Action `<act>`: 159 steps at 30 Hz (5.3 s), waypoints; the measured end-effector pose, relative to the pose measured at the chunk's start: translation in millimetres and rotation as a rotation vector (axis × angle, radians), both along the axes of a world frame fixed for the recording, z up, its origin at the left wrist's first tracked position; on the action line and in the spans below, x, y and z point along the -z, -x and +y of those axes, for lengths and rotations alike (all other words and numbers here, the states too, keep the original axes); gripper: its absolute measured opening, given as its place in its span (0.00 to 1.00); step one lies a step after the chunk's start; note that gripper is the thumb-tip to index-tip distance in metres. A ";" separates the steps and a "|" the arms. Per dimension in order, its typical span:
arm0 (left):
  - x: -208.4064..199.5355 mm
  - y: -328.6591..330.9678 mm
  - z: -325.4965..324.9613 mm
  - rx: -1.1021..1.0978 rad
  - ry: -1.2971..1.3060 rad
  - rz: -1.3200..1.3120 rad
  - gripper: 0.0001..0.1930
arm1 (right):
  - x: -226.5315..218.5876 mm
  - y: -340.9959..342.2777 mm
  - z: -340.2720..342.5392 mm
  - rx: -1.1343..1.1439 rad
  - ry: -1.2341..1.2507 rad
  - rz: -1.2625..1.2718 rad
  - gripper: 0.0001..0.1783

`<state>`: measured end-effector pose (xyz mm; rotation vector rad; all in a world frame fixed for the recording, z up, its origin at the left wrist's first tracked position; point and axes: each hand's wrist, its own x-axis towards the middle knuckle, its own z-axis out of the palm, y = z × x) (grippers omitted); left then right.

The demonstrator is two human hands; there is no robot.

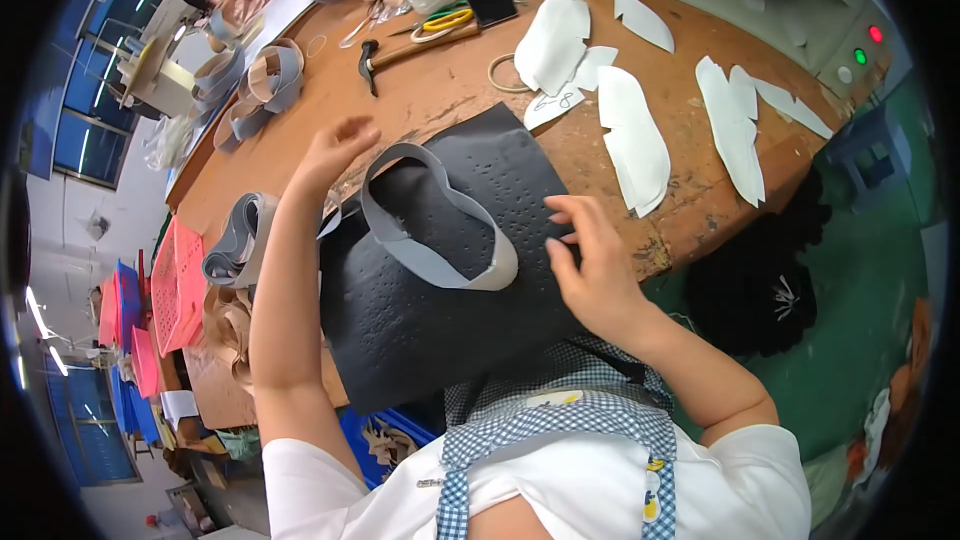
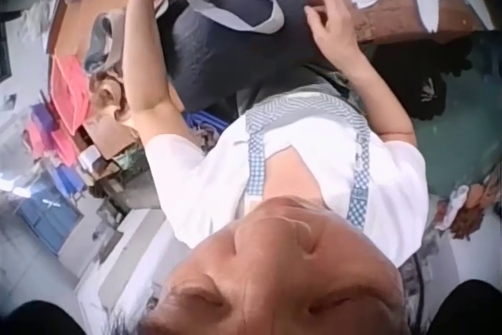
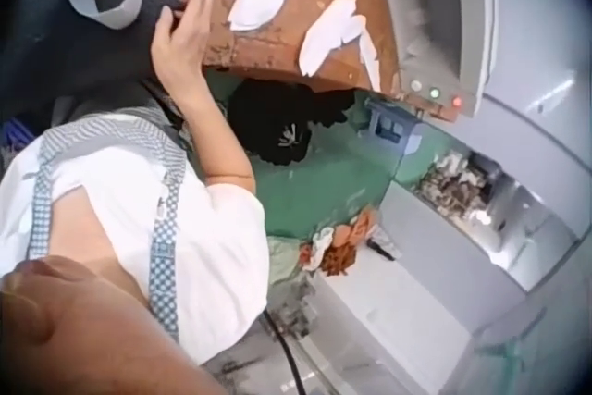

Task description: Manually assembling and preparing various leather and fabric components for shoe manufacturing at a workbench.

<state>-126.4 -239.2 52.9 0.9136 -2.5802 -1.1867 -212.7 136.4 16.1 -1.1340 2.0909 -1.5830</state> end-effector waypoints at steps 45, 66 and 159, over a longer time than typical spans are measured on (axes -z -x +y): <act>53.4 -20.6 284.1 0.222 -0.357 0.274 0.06 | 27.0 409.7 -38.8 0.435 -0.246 0.227 0.14; 60.0 -21.2 277.9 0.145 -0.333 0.154 0.10 | 50.1 638.9 -29.5 0.982 -0.851 0.568 0.23; -4.4 -50.4 251.5 0.002 0.628 0.236 0.21 | 9.2 18.6 21.8 -0.082 0.129 -0.734 0.13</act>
